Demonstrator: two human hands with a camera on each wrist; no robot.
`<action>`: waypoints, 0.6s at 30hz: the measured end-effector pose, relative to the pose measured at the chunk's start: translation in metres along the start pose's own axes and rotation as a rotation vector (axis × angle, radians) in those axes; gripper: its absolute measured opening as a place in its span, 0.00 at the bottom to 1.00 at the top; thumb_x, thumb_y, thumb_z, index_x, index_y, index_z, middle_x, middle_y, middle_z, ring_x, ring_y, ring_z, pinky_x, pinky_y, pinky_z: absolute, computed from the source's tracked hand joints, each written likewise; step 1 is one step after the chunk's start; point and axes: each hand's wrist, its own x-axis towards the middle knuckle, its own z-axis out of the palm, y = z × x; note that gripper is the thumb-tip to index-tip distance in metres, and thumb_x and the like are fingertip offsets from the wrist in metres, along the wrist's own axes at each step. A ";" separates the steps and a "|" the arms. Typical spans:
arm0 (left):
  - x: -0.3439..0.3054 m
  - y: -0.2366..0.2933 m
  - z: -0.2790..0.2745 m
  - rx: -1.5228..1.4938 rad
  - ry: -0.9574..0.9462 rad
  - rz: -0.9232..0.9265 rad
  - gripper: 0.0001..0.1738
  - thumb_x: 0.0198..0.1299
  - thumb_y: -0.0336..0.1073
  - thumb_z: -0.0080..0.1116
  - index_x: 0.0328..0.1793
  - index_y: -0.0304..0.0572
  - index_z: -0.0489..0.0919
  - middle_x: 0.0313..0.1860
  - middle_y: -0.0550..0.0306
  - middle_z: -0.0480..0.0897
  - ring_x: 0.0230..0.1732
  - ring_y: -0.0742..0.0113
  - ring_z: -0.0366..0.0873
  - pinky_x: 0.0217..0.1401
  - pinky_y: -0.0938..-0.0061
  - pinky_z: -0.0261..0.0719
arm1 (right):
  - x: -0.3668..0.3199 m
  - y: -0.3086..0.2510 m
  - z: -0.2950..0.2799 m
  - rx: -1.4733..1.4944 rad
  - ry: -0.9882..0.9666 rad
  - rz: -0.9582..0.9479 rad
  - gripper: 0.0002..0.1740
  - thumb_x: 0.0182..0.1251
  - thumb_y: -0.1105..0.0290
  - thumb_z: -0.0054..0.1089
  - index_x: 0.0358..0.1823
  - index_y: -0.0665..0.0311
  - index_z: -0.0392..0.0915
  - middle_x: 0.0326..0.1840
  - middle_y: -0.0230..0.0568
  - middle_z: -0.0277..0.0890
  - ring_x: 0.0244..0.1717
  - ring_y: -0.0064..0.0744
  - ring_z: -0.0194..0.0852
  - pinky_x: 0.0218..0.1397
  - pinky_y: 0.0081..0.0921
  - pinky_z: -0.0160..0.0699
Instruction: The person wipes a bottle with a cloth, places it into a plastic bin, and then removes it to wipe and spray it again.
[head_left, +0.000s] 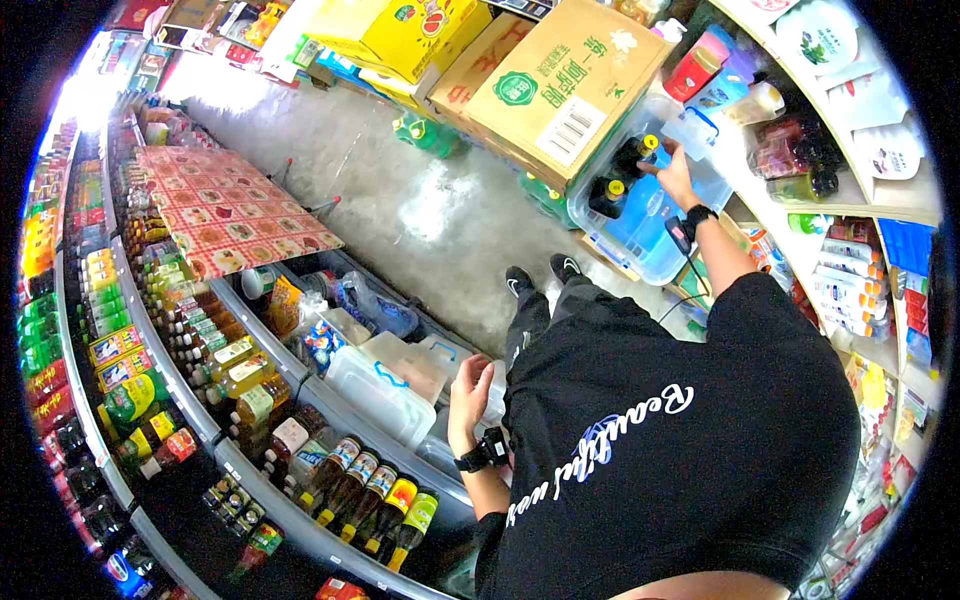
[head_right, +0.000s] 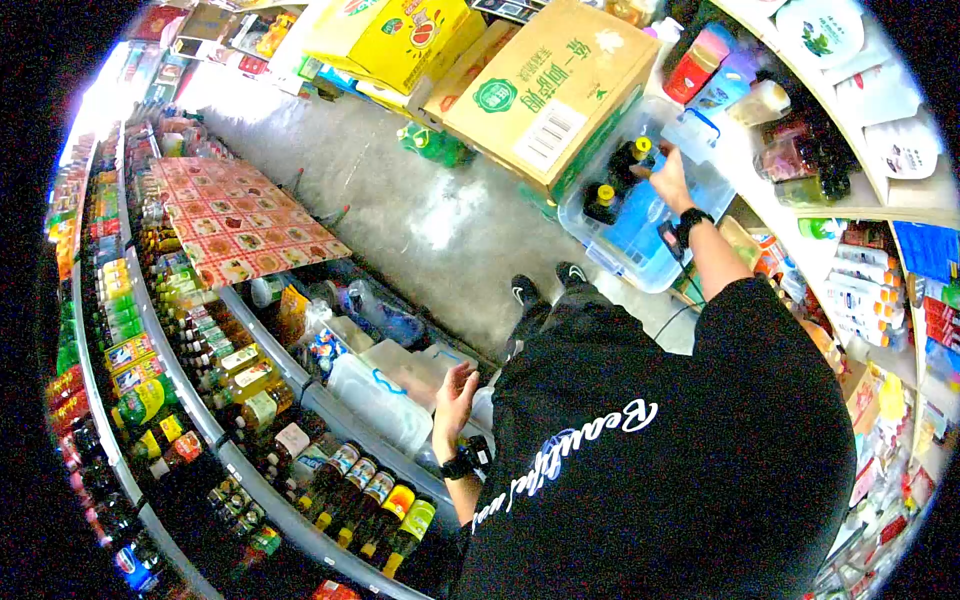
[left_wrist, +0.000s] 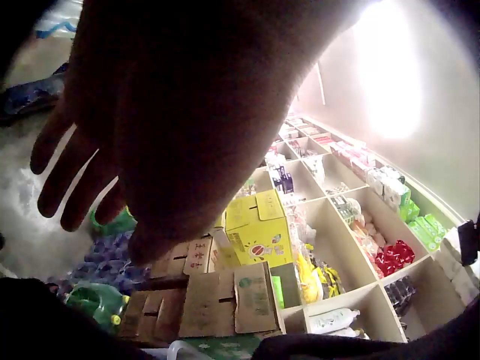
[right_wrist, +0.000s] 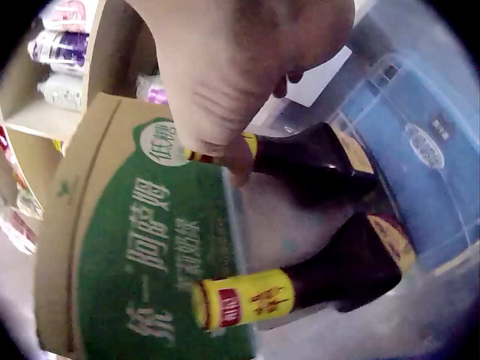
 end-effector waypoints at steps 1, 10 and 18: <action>-0.003 -0.003 0.000 -0.007 -0.001 -0.007 0.24 0.71 0.42 0.61 0.66 0.33 0.75 0.54 0.43 0.86 0.54 0.58 0.85 0.59 0.65 0.81 | 0.005 0.004 0.008 0.066 -0.015 -0.015 0.48 0.51 0.59 0.84 0.68 0.71 0.65 0.64 0.55 0.74 0.68 0.46 0.71 0.71 0.39 0.70; -0.024 -0.001 -0.006 0.071 -0.007 -0.123 0.27 0.72 0.46 0.60 0.68 0.33 0.74 0.56 0.41 0.86 0.55 0.56 0.85 0.59 0.65 0.81 | 0.037 -0.005 0.055 0.243 0.095 0.121 0.15 0.62 0.59 0.74 0.34 0.65 0.82 0.28 0.43 0.82 0.30 0.28 0.76 0.39 0.30 0.79; 0.001 -0.022 -0.026 0.107 -0.033 -0.066 0.26 0.71 0.43 0.62 0.67 0.32 0.75 0.55 0.42 0.86 0.56 0.58 0.85 0.60 0.67 0.80 | 0.055 -0.013 -0.003 0.425 0.424 0.464 0.17 0.61 0.60 0.75 0.28 0.68 0.83 0.25 0.35 0.83 0.29 0.27 0.78 0.37 0.27 0.75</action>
